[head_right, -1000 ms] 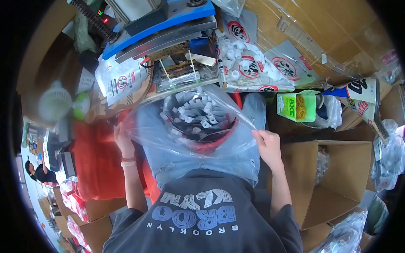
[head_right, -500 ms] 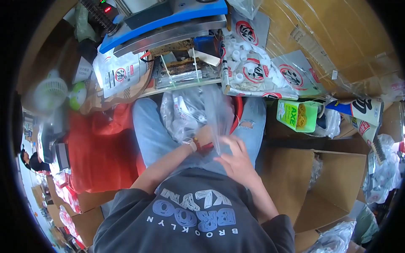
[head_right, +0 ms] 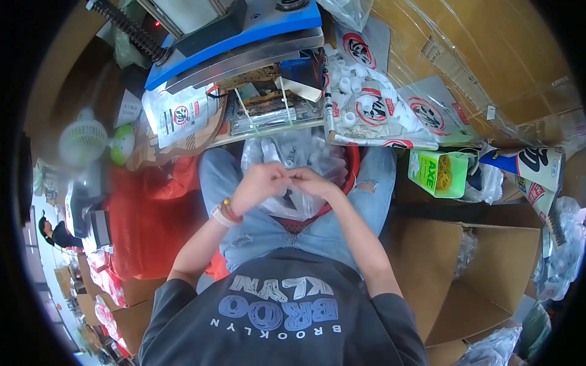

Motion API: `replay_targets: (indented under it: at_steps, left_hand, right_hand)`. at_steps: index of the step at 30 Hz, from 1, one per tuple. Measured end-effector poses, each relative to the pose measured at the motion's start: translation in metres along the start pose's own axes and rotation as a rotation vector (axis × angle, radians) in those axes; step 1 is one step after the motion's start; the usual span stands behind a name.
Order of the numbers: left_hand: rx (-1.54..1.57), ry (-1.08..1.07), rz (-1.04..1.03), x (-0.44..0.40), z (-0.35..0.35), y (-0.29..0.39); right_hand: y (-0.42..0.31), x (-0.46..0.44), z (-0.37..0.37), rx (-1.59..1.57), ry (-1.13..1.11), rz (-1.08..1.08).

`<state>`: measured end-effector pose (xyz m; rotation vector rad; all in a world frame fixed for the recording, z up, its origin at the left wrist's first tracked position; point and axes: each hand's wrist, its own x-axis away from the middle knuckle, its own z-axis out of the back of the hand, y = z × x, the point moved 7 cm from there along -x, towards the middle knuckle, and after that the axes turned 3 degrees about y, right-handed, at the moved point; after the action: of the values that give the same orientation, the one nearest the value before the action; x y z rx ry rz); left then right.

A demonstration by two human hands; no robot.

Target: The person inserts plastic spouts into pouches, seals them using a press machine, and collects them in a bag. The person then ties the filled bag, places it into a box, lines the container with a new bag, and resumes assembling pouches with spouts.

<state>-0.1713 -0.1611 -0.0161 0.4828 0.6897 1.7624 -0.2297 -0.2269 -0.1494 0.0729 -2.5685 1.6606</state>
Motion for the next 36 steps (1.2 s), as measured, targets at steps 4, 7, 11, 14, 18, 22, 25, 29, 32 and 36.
replay_targets:
  at_steps: [4, 7, 11, 14, 18, 22, 25, 29, 32, 36]
  left_hand:
    - [0.381, 0.045, 0.328, -0.019, -0.016, -0.041]
    - [0.339, 0.127, 0.22, -0.03, -0.022, -0.028]
    - [0.252, 0.53, 0.087, -0.025, 0.014, -0.013]
    - [0.14, 0.27, 0.145, -0.01, -0.021, -0.052]
    - [0.01, 0.404, -0.088, 0.004, -0.024, -0.036]
    - [0.043, 0.344, -0.298, -0.002, -0.036, -0.038]
    - [0.107, -0.696, 0.079, -0.005, -0.087, -0.1]
    - [1.132, -0.574, 0.493, -0.002, -0.088, -0.096]
    - [1.309, -0.316, 0.602, -0.01, -0.116, -0.123]
    - [1.387, 0.121, 0.77, -0.011, -0.137, -0.152]
  right_hand:
    - [0.005, 0.019, 0.005, -0.339, 0.005, -0.015]
    - [0.013, 0.021, 0.01, 0.07, 0.326, -0.06]
    - [0.0, 0.032, 0.016, -0.131, 0.482, 0.081]
    - [-0.004, 0.04, 0.014, -0.124, 0.556, 0.087]
    - [0.015, 0.039, 0.036, -0.025, 0.561, -0.002]
    - [-0.007, 0.047, 0.041, -0.043, 0.375, -0.003]
    - [-0.038, 0.048, 0.004, 0.515, 0.051, 0.099]
    - [-0.053, 0.042, -0.016, 1.457, 0.283, 0.341]
    - [-0.05, 0.047, -0.024, 1.628, 0.591, 0.649]
    - [-0.057, 0.05, -0.035, 1.624, 0.595, 0.657]
